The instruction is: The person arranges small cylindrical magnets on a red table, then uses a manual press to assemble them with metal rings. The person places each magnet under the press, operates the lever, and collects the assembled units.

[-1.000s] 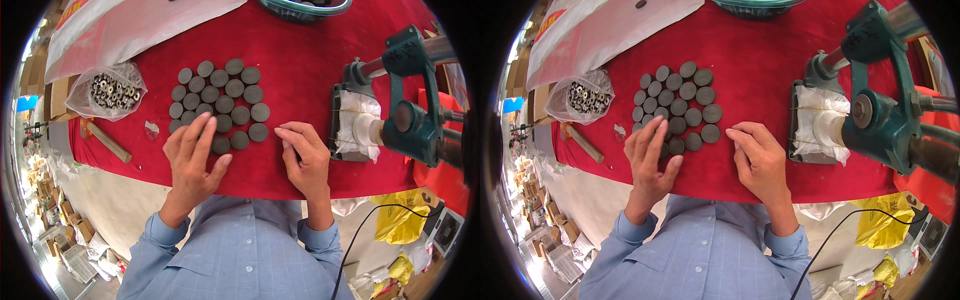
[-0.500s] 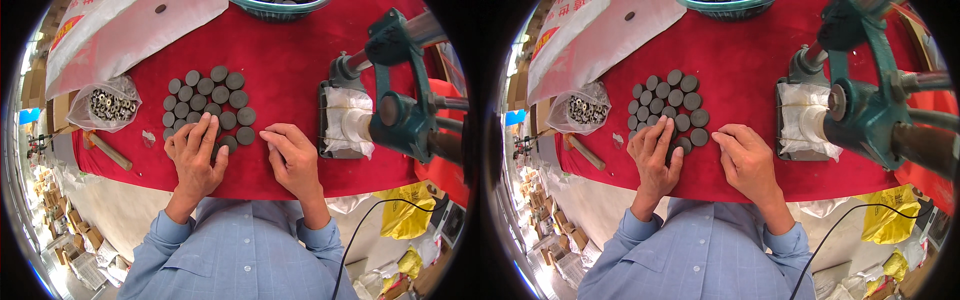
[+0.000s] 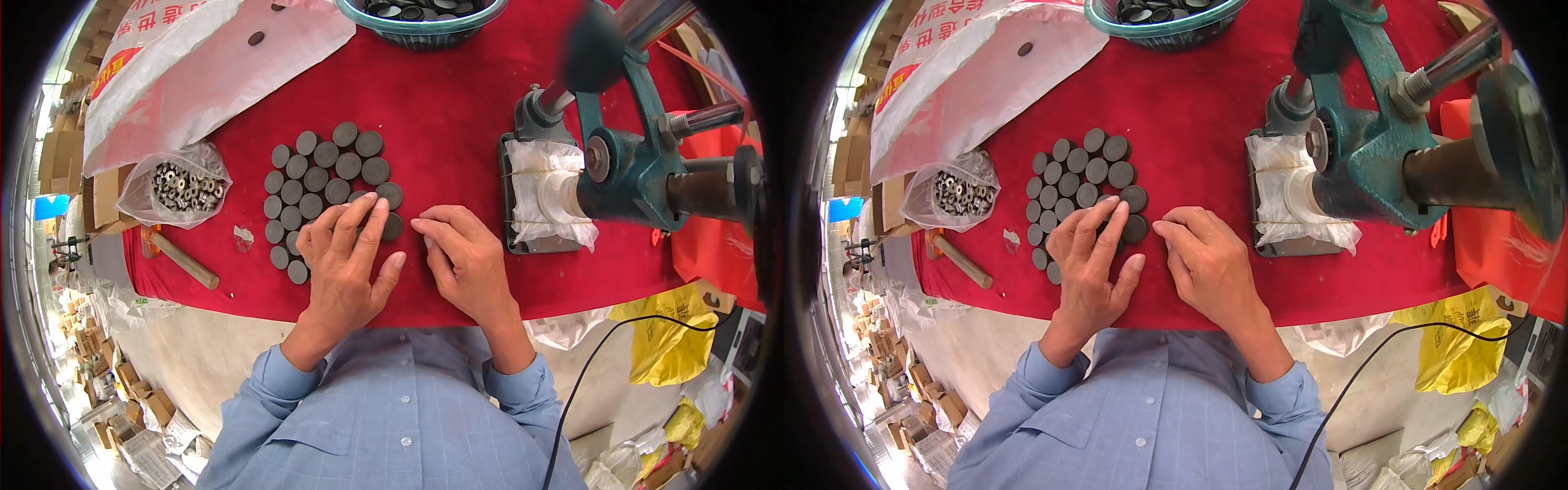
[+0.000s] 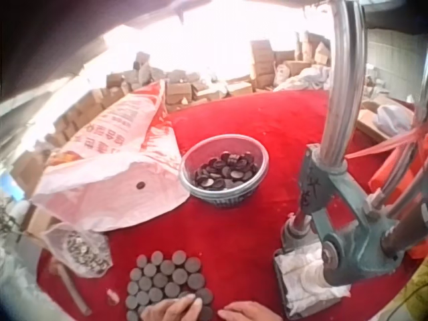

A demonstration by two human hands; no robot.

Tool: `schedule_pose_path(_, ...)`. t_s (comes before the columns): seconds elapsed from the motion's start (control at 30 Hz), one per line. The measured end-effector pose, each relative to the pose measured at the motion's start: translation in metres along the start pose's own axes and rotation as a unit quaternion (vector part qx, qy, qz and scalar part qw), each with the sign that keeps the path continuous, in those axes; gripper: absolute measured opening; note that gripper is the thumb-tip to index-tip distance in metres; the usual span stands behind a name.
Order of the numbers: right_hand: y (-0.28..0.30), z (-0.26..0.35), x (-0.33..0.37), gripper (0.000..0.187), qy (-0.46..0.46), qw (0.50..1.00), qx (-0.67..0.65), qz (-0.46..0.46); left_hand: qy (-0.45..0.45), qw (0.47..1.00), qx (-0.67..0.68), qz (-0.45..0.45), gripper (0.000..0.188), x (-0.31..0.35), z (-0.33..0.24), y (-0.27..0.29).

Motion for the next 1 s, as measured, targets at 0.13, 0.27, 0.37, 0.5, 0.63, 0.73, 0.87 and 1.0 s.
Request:
schedule_pose_path(0.13,-0.001,0.003,-0.002,0.027,0.013,1.000,0.009,0.004,0.026,1.000,-0.006,0.000,0.063,0.001,0.020,0.004)
schedule_pose_path(0.27,-0.001,0.002,-0.002,0.028,-0.005,1.000,0.001,0.007,0.100,0.995,0.012,-0.024,0.070,0.007,0.067,0.015)
schedule_pose_path(0.37,-0.002,-0.001,-0.001,0.032,-0.012,1.000,0.000,0.011,0.187,0.978,0.086,-0.033,0.098,0.041,0.107,0.023)
schedule_pose_path(0.5,-0.004,-0.001,-0.003,0.051,-0.037,0.999,0.010,0.035,0.168,0.982,0.060,0.064,0.143,0.077,0.108,0.008)
schedule_pose_path(0.63,-0.019,0.011,-0.005,0.103,-0.015,0.986,0.134,0.101,0.158,0.983,0.069,0.056,0.147,0.068,0.096,-0.004)
schedule_pose_path(0.73,-0.039,0.016,-0.014,0.118,-0.051,0.968,0.201,0.139,0.152,0.986,0.064,0.038,0.148,0.058,0.098,-0.009)
schedule_pose_path(0.87,-0.054,0.005,-0.035,0.135,-0.038,0.959,0.230,0.158,0.141,0.987,0.074,0.032,0.147,0.046,0.093,-0.012)
schedule_pose_path(1.0,-0.054,-0.001,-0.042,0.135,-0.021,0.960,0.234,0.156,0.140,0.988,0.059,0.029,0.144,0.043,0.091,-0.017)
Point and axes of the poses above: each hand's wrist, its own x-axis away from the middle knuckle, its own y-axis out of the back of the hand, z = x × y, the point moved 7 cm from there along -x, towards the middle knuckle, and after that the axes turned 8 degrees about -x, right-handed, at the moved point
